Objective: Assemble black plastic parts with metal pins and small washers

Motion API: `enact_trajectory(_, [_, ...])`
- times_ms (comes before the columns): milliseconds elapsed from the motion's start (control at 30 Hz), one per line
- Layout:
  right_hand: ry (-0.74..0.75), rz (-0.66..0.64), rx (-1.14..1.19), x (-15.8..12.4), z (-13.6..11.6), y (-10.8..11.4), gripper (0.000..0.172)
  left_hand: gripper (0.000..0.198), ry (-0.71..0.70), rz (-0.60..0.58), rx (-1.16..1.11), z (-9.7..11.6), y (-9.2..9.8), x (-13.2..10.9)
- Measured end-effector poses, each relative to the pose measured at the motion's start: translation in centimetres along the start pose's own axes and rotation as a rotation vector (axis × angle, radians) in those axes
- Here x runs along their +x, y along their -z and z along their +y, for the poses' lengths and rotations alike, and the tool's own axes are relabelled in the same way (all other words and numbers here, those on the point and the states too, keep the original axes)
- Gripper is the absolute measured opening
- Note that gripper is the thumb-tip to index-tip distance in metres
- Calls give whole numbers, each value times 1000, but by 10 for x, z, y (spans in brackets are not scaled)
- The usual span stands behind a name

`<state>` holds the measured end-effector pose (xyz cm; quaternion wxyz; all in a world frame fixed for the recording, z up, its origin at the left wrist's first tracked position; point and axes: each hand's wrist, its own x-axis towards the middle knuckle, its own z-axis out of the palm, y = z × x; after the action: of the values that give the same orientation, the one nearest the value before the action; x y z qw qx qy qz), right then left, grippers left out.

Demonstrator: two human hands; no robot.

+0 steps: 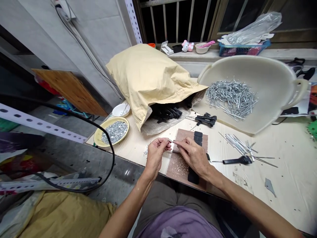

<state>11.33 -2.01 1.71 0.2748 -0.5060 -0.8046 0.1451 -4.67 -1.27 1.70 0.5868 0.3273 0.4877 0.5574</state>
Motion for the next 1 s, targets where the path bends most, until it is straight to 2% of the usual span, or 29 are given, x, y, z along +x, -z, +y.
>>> enact_trajectory(400, [-33, 45, -101, -9, 2, 3, 28, 20, 17, -79, 66, -3, 0, 4])
enact_trajectory(567, [-44, 75, -116, -14, 4, 4, 24, 28, 71, -132, 91, -6, 2, 6])
enact_trajectory(800, [-20, 109, -248, -17, 1, 6, 27, 27, -8, -114, 243, -12, 0, 5])
enact_trajectory(1000, [20, 136, -394, -19, 3, 1, 27, 28, 1, -120, 255, -12, -4, 4])
